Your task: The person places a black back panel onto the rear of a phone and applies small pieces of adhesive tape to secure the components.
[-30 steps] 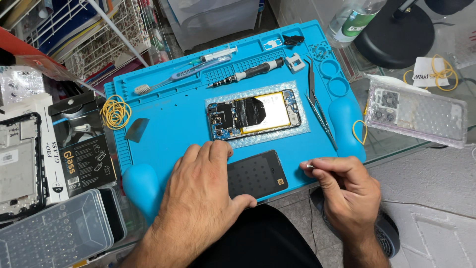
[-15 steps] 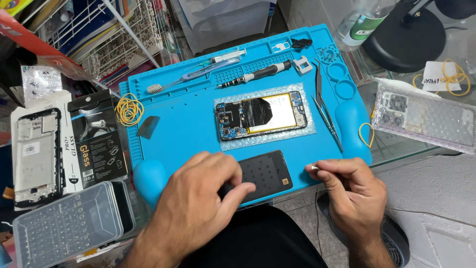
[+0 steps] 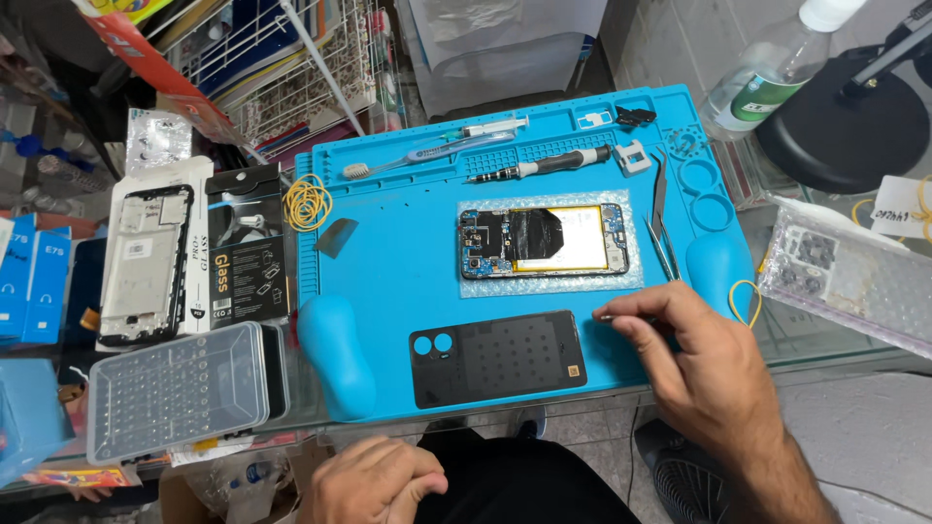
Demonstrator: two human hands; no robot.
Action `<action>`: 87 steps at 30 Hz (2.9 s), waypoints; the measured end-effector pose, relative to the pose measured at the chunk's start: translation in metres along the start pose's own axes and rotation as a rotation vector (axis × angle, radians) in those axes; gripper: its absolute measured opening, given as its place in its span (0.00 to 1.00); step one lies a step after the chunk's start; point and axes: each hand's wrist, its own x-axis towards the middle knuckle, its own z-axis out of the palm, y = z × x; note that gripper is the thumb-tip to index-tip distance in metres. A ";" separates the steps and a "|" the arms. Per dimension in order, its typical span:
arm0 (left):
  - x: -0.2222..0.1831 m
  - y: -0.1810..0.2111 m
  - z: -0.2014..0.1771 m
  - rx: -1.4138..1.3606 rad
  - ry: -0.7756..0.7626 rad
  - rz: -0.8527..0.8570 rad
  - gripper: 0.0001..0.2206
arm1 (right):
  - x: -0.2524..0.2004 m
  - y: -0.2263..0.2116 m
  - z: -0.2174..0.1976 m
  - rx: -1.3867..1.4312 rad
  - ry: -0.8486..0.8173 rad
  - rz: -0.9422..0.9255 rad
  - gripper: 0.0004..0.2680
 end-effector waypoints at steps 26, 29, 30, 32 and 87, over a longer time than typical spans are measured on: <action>0.121 0.027 -0.050 0.174 -0.449 -0.174 0.29 | -0.003 0.005 0.021 -0.156 0.208 -0.060 0.05; 0.124 0.019 -0.046 0.157 -0.410 -0.148 0.33 | -0.004 0.005 0.023 -0.152 0.241 -0.080 0.05; 0.123 0.019 -0.046 0.151 -0.389 -0.142 0.34 | -0.005 0.004 0.023 -0.136 0.253 -0.120 0.05; 0.123 0.019 -0.045 0.151 -0.400 -0.160 0.33 | -0.007 0.001 0.023 -0.123 0.250 -0.126 0.05; 0.091 0.029 -0.042 0.106 -0.106 -0.031 0.29 | 0.012 0.001 0.002 0.083 -0.006 -0.545 0.09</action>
